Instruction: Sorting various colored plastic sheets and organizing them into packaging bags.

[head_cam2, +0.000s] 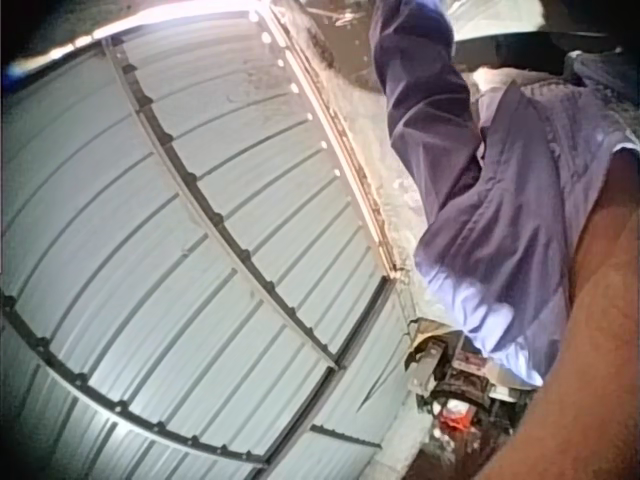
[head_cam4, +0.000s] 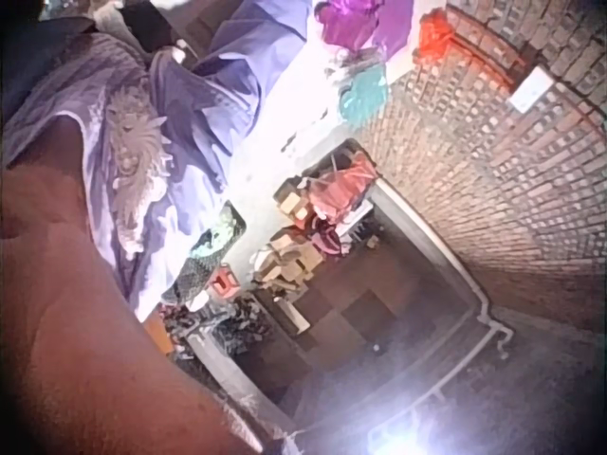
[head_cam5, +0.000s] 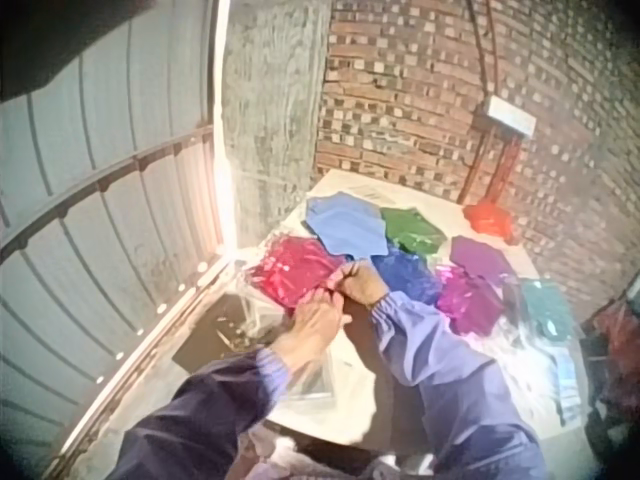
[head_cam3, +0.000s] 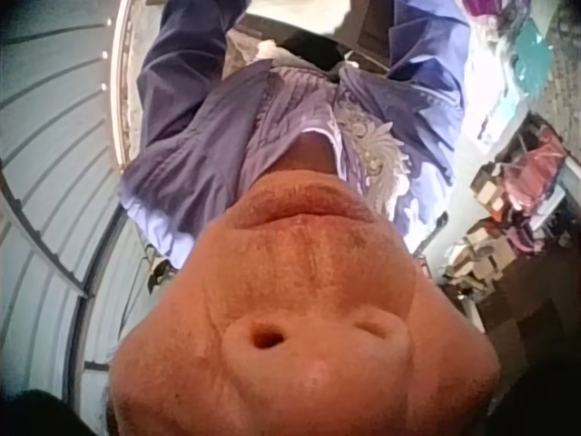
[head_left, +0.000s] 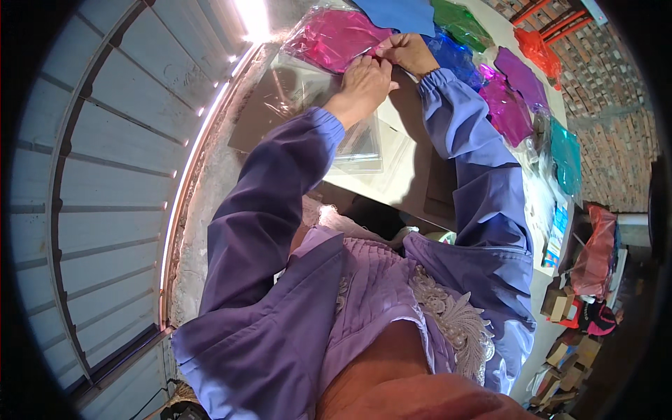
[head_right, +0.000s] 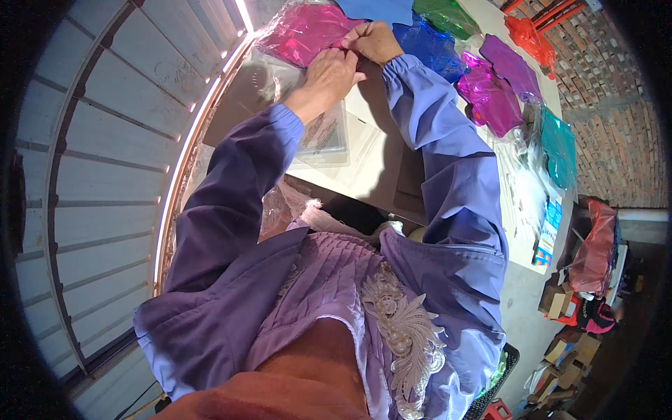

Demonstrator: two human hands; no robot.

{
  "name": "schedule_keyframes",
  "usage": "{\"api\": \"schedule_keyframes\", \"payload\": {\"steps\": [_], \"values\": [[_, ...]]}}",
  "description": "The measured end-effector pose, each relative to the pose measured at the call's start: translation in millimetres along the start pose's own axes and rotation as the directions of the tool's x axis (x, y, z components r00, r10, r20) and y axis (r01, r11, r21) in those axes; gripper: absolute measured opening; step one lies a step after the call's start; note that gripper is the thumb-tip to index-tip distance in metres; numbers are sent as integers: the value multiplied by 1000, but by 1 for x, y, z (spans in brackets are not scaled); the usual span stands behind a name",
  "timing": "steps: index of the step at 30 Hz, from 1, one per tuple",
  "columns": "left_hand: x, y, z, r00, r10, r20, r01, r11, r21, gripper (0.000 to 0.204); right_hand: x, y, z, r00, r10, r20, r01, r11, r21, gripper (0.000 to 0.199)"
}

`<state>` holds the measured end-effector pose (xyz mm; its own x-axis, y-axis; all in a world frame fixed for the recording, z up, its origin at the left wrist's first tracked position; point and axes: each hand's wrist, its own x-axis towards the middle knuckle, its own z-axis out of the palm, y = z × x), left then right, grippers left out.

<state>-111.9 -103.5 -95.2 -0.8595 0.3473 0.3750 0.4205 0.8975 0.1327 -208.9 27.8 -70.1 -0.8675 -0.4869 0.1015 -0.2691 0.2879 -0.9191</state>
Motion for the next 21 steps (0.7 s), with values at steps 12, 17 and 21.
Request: {"api": "schedule_keyframes", "payload": {"steps": [12, 17, 21], "values": [[38, -40, -4, 943, -248, 220, 304, 912, -276, 56, -4, -70, -48, 978, -201, -62, 198, 979, -45, 11], [24, -52, 20, 967, -243, -75, 214, 938, -273, 49, -40, -123, -74, 849, -403, -342, 462, 880, 110, 3], [42, -43, -18, 953, 41, 302, 17, 982, -186, 38, -107, -151, -112, 768, -492, -411, 537, 844, -7, 4]]}}
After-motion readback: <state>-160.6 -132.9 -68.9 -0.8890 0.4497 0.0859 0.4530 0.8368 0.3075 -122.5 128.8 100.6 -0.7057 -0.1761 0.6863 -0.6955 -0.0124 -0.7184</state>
